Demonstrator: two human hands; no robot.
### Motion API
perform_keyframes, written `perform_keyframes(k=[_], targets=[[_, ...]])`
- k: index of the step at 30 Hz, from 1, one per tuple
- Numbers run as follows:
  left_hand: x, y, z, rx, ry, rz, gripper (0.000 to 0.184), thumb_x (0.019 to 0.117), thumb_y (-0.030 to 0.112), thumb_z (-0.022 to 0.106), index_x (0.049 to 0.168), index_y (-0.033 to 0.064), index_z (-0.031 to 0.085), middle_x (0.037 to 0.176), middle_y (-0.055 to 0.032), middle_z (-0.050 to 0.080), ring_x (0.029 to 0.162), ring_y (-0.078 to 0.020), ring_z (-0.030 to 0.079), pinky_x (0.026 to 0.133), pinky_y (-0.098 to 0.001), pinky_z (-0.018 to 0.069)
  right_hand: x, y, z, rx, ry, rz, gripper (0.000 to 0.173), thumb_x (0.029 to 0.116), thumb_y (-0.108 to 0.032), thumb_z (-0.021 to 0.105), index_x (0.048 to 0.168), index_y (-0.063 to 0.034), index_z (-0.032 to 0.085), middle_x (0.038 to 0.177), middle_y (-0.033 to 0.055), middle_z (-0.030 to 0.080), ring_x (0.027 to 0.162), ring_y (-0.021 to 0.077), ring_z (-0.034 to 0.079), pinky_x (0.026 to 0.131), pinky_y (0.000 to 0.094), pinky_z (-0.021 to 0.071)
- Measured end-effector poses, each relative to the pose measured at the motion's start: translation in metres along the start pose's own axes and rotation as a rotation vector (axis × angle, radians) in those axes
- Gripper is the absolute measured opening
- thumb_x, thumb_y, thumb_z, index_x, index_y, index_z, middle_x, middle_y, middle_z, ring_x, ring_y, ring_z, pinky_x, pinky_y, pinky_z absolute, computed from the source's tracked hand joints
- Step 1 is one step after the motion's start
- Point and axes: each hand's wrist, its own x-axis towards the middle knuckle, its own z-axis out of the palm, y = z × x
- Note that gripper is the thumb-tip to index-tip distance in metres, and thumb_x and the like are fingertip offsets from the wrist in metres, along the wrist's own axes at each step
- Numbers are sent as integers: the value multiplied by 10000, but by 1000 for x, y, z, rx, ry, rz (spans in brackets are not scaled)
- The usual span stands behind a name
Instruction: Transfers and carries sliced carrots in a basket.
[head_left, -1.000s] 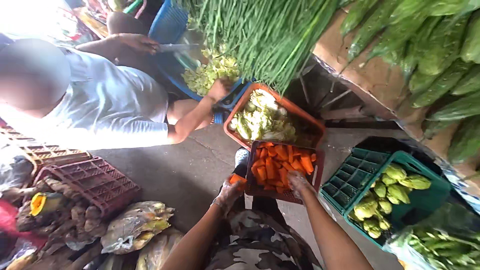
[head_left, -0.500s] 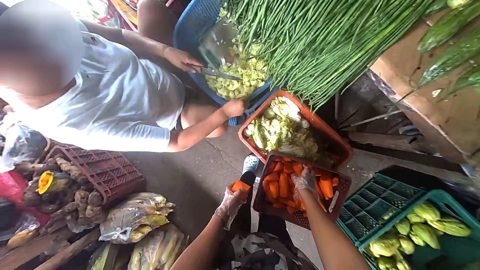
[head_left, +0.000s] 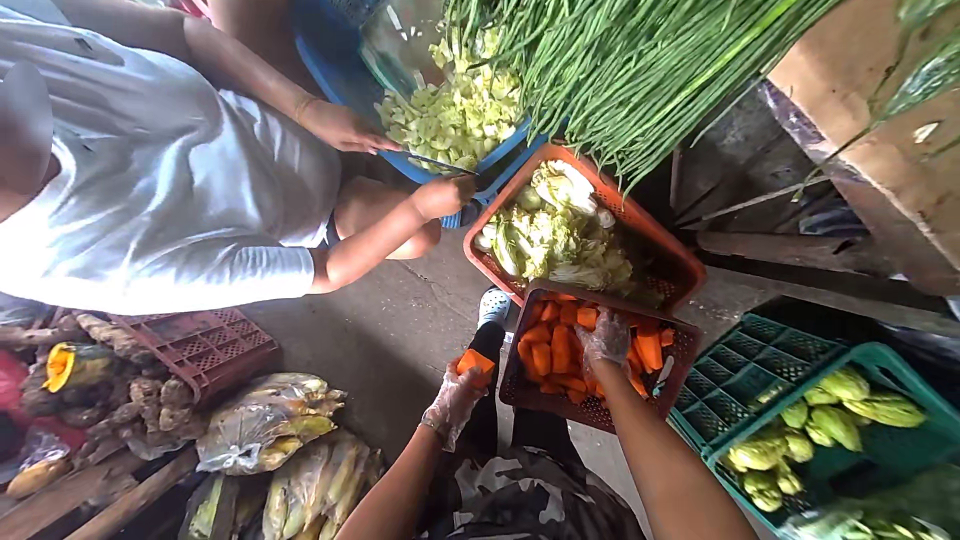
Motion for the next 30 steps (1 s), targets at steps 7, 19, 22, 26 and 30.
perform_keyframes(k=[7,19,22,26,30], targets=[[-4,-1,12,11,-11,-10,591,1001,102,499,1517,46,218,1091,-174,571,778,-202,635,665,-339,562,-20,30,-12,320,-156,-44,670,921,-282,718,1482,-6,477,1457,264,535,1380,384,504,1165,526,380],[-30,20,53,-71,-220,-16,368,986,153,296,1316,61,430,1065,-91,652,911,-170,679,772,-351,599,-67,66,-48,1692,-536,-28,473,928,-194,336,1364,-73,474,1062,142,683,927,283,702,820,446,604],[-31,24,74,-109,-176,-59,369,1059,243,216,1219,56,491,965,-94,667,834,-185,683,721,-351,596,-65,65,-41,1664,-542,-48,480,953,-178,294,1379,-101,500,1093,142,682,949,285,695,826,450,596],[-25,18,94,-160,-160,-117,453,1092,357,207,1212,40,508,967,-127,669,823,-217,683,716,-373,595,-80,53,-30,1356,-435,3,416,1066,-174,345,1455,-89,465,1187,132,661,1001,221,677,858,392,576],[-15,-1,97,-169,-75,-56,354,1089,243,308,1395,74,367,1081,-159,627,878,-245,674,723,-391,591,-104,45,-9,1157,-441,66,425,1018,-143,509,1426,-36,459,1077,126,622,840,150,628,758,325,549]])
